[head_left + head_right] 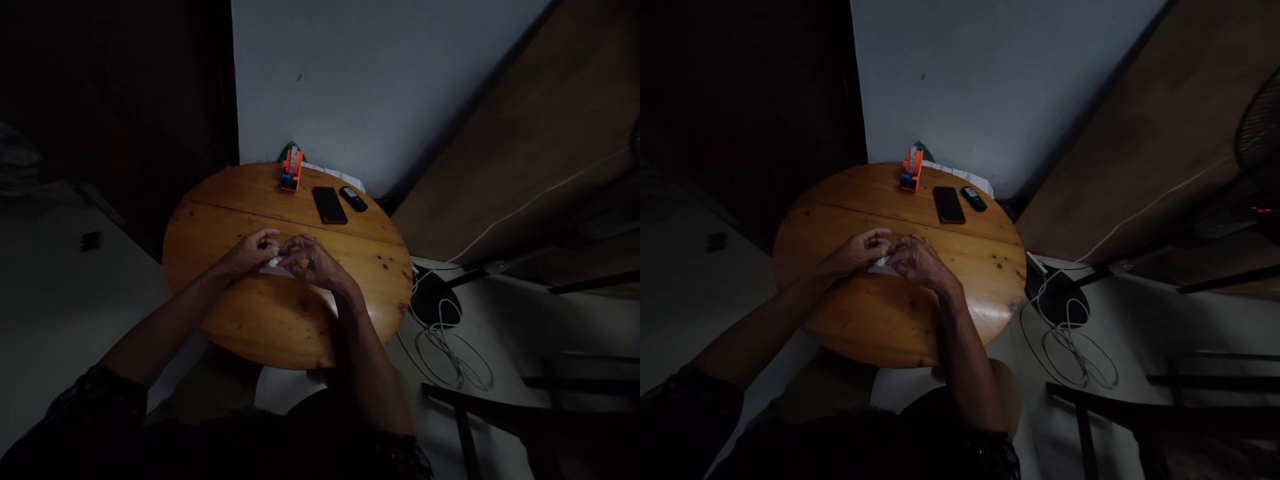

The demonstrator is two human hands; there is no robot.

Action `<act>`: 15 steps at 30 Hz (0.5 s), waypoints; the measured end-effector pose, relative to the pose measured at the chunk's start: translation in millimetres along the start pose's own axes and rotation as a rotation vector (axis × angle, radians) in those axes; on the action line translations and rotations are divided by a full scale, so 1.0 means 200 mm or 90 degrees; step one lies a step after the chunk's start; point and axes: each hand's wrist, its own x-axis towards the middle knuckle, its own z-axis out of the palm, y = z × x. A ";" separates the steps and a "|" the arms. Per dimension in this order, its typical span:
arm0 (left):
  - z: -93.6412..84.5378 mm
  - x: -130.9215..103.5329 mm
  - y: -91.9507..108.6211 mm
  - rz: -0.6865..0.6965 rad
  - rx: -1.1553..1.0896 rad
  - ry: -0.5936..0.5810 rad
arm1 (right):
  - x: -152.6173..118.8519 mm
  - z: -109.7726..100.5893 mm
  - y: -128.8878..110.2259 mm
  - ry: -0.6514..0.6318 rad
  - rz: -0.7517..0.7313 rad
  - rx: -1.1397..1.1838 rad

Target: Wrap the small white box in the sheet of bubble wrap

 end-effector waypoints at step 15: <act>0.01 -0.01 0.00 0.031 0.066 0.005 | -0.01 -0.02 0.00 0.043 0.054 0.135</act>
